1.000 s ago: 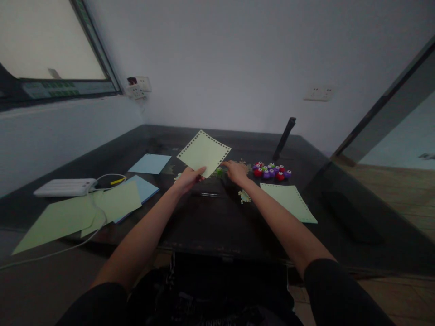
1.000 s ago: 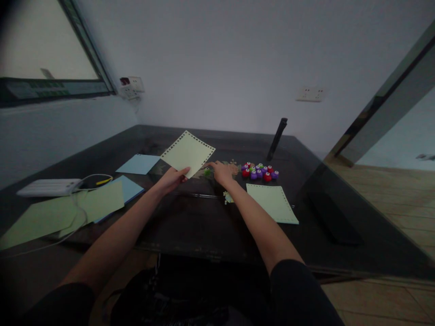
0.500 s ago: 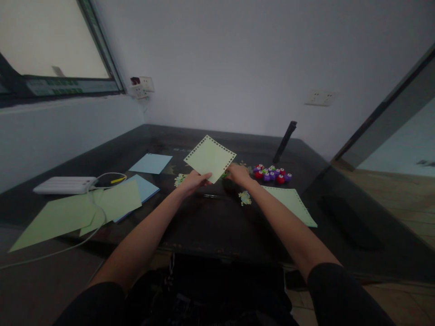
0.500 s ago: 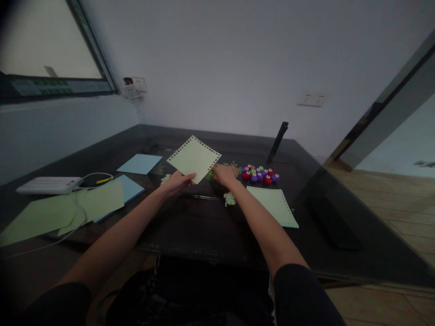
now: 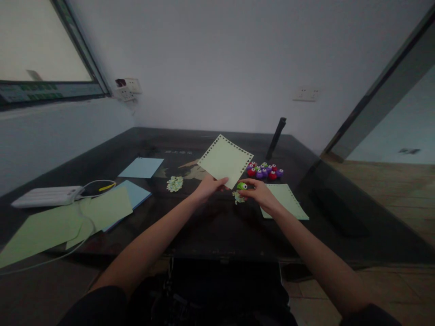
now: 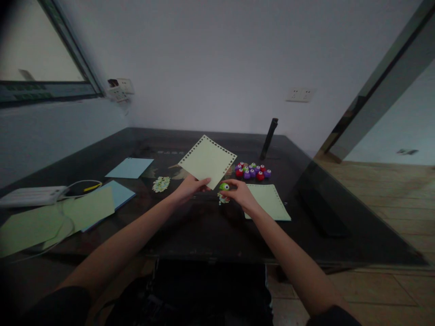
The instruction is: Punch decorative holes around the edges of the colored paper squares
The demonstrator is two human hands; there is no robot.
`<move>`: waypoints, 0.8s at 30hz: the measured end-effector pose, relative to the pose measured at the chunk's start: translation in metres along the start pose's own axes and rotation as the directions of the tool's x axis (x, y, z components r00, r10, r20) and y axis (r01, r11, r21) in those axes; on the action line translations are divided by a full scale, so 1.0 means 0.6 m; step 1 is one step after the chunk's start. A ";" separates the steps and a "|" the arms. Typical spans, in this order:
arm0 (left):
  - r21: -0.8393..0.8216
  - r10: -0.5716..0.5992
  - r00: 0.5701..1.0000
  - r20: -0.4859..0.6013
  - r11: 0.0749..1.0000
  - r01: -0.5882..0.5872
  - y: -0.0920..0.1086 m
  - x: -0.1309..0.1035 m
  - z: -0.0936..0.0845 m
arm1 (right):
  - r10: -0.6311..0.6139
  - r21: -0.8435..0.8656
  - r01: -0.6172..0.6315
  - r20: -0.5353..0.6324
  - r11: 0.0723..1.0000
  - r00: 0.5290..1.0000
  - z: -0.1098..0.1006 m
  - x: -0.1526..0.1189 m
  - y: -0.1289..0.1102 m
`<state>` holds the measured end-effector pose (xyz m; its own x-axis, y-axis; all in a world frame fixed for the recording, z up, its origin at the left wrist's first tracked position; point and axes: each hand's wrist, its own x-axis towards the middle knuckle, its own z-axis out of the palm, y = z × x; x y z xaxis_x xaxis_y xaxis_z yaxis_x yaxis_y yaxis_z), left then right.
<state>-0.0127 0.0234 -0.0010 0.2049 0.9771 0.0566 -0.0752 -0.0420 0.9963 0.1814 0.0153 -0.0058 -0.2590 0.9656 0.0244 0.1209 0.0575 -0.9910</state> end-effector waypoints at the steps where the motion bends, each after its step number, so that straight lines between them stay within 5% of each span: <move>1: -0.001 0.010 1.000 -0.010 1.000 -0.010 -0.003 -0.001 0.008 | 0.009 0.041 -0.008 -0.005 0.999 1.000 0.001 -0.008 0.002; 9: 0.131 0.031 0.999 -0.016 0.991 -0.028 -0.026 -0.014 0.017 | 0.101 0.388 -0.102 0.023 0.916 0.995 -0.002 -0.020 0.025; 18: 0.380 0.095 0.995 -0.020 0.922 -0.081 -0.018 -0.018 0.009 | 0.100 0.411 -0.076 -0.038 0.909 0.994 -0.015 -0.016 0.027; 24: 0.376 0.140 0.988 -0.068 0.921 -0.104 -0.022 -0.015 0.007 | 0.098 0.405 -0.079 -0.027 0.911 0.995 -0.019 -0.016 0.026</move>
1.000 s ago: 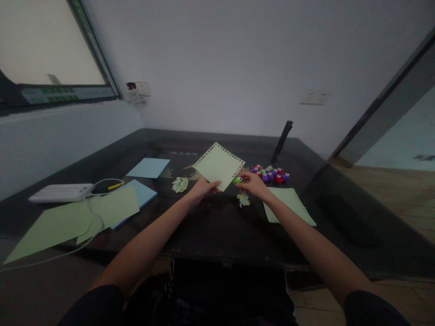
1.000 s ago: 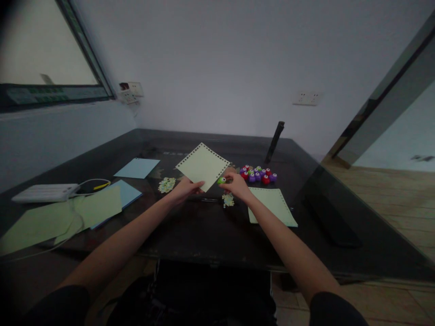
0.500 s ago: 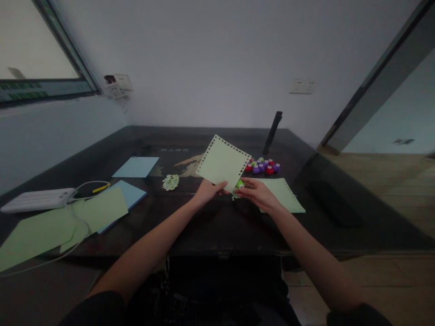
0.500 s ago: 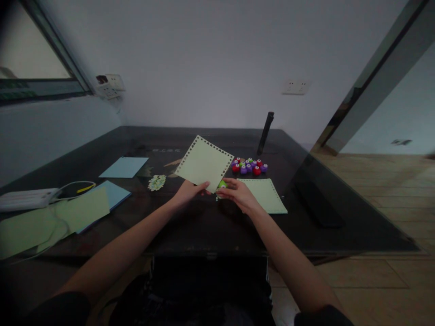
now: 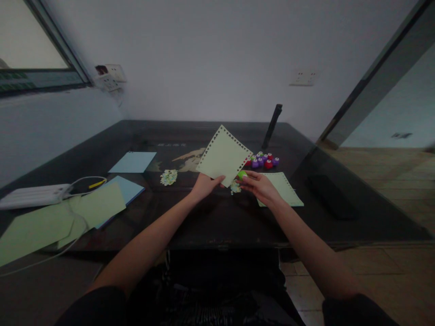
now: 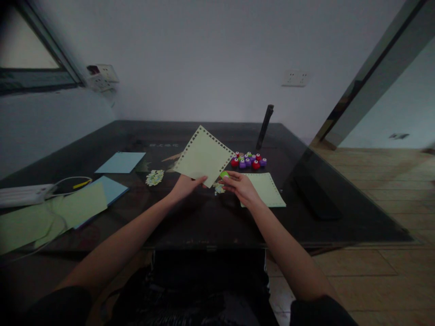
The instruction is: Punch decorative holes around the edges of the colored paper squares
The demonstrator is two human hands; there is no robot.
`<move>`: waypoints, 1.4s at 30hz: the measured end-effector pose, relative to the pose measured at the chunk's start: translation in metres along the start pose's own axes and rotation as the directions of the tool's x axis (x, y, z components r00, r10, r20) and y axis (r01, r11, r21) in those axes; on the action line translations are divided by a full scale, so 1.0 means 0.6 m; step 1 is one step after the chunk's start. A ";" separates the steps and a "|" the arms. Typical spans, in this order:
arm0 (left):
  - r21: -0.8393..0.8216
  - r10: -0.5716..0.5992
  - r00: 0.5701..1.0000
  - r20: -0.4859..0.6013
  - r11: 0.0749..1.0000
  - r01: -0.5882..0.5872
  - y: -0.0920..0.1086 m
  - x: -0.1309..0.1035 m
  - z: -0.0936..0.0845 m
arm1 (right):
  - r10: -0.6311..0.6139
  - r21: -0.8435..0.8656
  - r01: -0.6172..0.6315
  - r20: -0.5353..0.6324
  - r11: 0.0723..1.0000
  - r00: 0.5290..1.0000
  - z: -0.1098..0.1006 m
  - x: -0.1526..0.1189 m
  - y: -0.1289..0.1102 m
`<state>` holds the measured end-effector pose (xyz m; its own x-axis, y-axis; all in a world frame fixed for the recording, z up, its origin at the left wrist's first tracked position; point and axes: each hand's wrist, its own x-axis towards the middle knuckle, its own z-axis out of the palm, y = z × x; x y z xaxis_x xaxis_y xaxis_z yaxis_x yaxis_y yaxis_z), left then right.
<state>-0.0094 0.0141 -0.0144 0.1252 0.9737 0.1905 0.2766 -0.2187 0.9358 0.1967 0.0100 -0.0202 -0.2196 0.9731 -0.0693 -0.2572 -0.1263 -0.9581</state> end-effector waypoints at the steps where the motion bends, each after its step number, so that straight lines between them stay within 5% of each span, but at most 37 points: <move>1: -0.004 0.001 1.000 -0.003 1.000 -0.001 -0.001 0.001 0.000 | -0.003 -0.007 0.003 0.002 1.000 1.000 0.000 0.000 0.001; 20: 0.049 0.102 0.991 -0.085 0.994 -0.098 -0.004 0.001 0.000 | 0.013 0.027 -0.012 -0.036 1.000 0.999 0.005 -0.001 -0.001; 42: 0.160 0.181 0.982 0.049 0.969 -0.187 -0.009 -0.001 0.004 | -0.020 -0.035 0.019 -0.039 0.999 0.999 0.016 -0.001 0.014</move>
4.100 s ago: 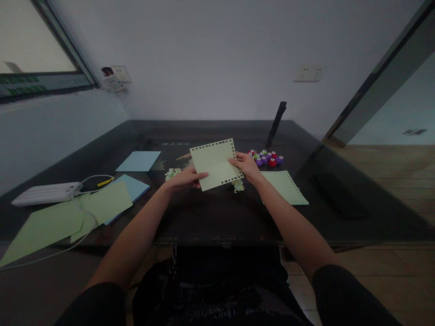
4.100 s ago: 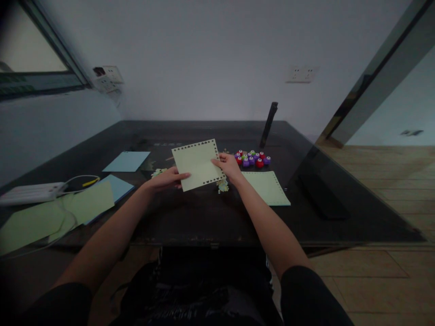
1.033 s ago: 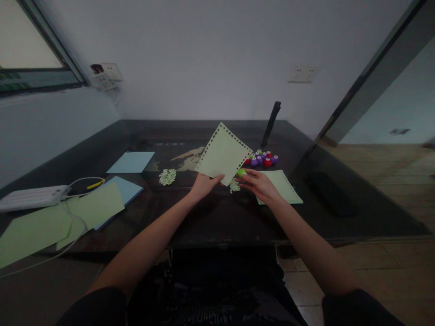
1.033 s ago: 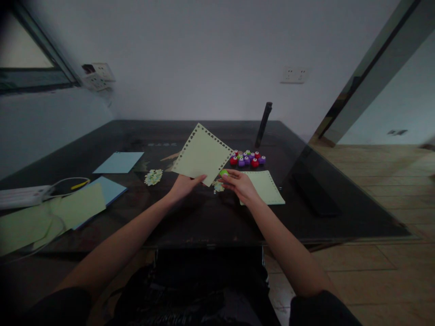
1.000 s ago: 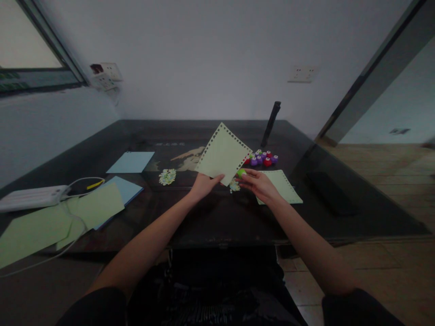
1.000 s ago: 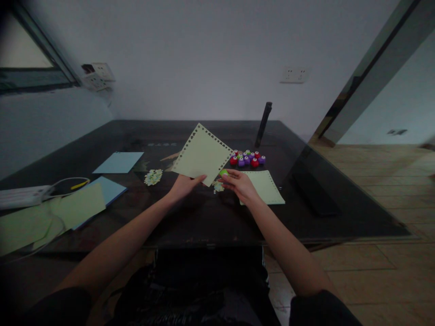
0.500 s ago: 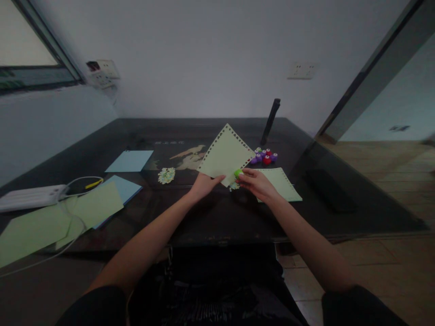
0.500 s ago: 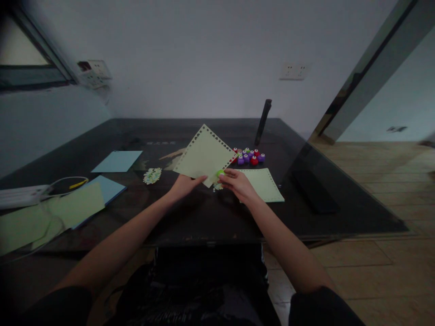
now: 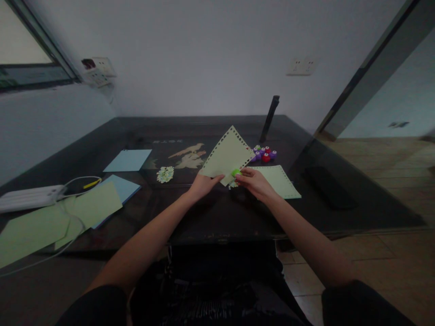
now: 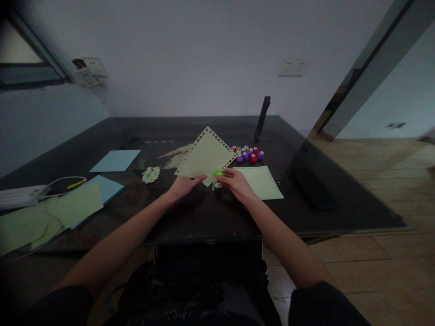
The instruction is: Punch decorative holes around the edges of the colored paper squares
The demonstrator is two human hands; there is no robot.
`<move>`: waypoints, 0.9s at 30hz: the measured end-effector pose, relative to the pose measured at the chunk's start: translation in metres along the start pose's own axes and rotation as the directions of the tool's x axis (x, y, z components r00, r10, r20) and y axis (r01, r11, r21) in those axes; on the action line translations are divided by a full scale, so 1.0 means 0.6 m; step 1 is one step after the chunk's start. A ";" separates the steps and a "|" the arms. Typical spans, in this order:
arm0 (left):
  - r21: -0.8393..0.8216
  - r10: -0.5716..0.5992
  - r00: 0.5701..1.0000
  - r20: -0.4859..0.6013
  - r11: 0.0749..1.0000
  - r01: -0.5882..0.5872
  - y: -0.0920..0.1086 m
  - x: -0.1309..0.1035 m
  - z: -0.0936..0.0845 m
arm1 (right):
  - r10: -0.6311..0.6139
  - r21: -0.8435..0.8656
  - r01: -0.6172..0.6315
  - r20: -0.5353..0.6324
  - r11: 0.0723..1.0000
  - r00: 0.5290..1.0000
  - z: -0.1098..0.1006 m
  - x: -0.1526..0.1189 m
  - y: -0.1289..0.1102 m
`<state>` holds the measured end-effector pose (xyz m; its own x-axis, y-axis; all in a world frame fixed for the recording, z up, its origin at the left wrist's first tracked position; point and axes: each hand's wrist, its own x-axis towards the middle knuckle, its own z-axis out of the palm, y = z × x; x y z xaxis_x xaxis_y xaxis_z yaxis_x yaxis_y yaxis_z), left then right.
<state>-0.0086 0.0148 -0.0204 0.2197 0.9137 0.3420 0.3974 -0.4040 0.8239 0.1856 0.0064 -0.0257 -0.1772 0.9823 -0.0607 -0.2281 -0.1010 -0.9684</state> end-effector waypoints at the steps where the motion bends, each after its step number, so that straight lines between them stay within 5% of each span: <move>1: -0.001 -0.001 1.000 0.007 1.000 0.001 0.000 0.000 0.000 | 0.004 0.004 -0.004 -0.005 1.000 1.000 0.001 -0.001 -0.001; 17: 0.140 0.145 0.989 -0.011 0.980 -0.142 -0.021 0.001 0.003 | 0.032 0.003 -0.032 -0.052 0.999 0.998 0.006 -0.005 -0.006; 27: 0.095 0.127 0.992 -0.001 0.987 -0.126 -0.015 0.000 0.003 | 0.013 -0.023 -0.014 -0.042 1.000 0.999 0.006 -0.007 -0.008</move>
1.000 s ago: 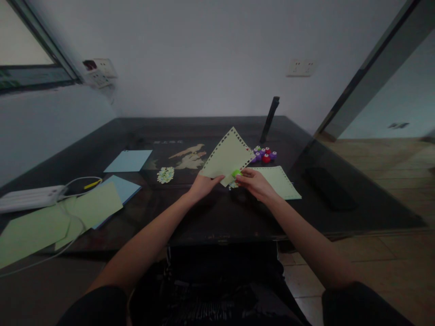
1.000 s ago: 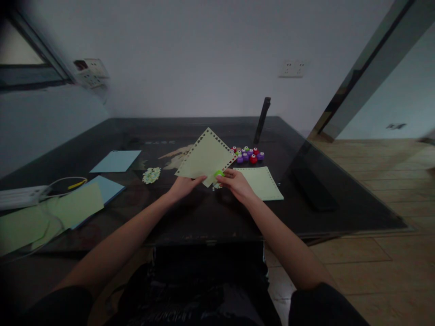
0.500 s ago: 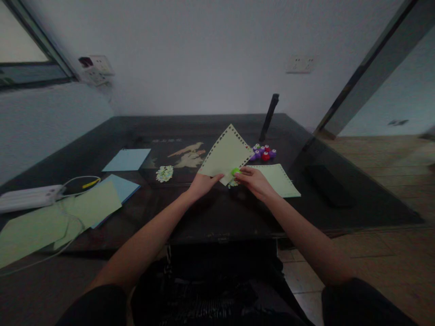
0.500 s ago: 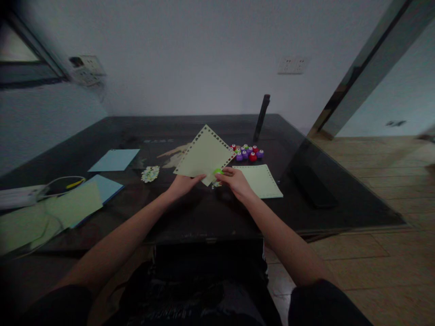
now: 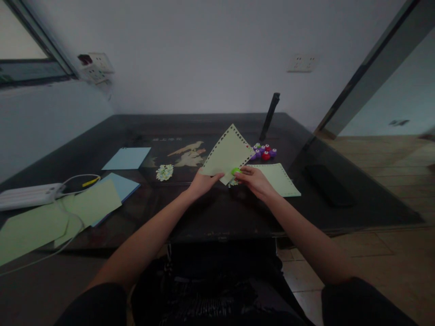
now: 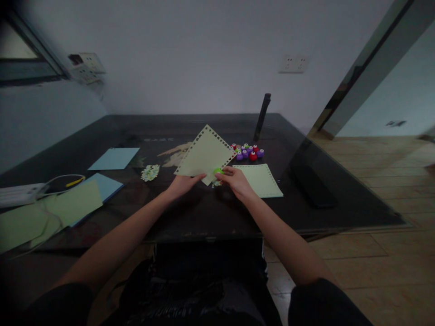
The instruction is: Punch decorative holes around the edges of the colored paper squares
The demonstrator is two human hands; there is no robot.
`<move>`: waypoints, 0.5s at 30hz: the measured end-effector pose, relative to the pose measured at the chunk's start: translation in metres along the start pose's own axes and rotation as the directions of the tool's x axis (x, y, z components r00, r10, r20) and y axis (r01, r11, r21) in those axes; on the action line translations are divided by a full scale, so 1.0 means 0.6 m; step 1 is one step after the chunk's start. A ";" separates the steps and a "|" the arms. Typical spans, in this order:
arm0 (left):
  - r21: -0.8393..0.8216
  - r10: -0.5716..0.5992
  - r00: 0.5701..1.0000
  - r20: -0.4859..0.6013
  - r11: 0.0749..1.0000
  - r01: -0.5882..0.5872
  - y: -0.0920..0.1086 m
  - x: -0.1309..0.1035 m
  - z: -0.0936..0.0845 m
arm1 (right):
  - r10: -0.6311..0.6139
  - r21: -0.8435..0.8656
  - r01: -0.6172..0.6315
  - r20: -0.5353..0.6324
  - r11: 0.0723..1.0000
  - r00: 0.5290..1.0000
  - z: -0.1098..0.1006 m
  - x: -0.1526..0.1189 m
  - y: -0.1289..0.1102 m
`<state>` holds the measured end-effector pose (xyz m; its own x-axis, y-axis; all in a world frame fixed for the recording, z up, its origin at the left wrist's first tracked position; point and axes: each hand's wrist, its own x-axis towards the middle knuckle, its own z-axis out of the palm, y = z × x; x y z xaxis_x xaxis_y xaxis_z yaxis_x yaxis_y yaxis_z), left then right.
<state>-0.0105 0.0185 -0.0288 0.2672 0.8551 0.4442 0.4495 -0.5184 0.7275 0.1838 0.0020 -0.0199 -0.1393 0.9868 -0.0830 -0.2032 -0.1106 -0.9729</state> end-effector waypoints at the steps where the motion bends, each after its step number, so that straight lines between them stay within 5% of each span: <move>1: -0.004 -0.005 1.000 0.005 1.000 0.005 0.000 0.000 0.000 | 0.002 -0.009 -0.002 -0.001 1.000 1.000 0.000 0.000 0.000; 15: -0.019 -0.009 1.000 0.006 1.000 0.009 0.002 -0.002 0.001 | -0.022 -0.092 0.023 0.005 0.995 1.000 -0.002 -0.001 -0.001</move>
<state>-0.0098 0.0167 -0.0288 0.2680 0.8597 0.4349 0.4354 -0.5107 0.7413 0.1852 0.0017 -0.0195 -0.1391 0.9884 -0.0604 -0.1158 -0.0768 -0.9903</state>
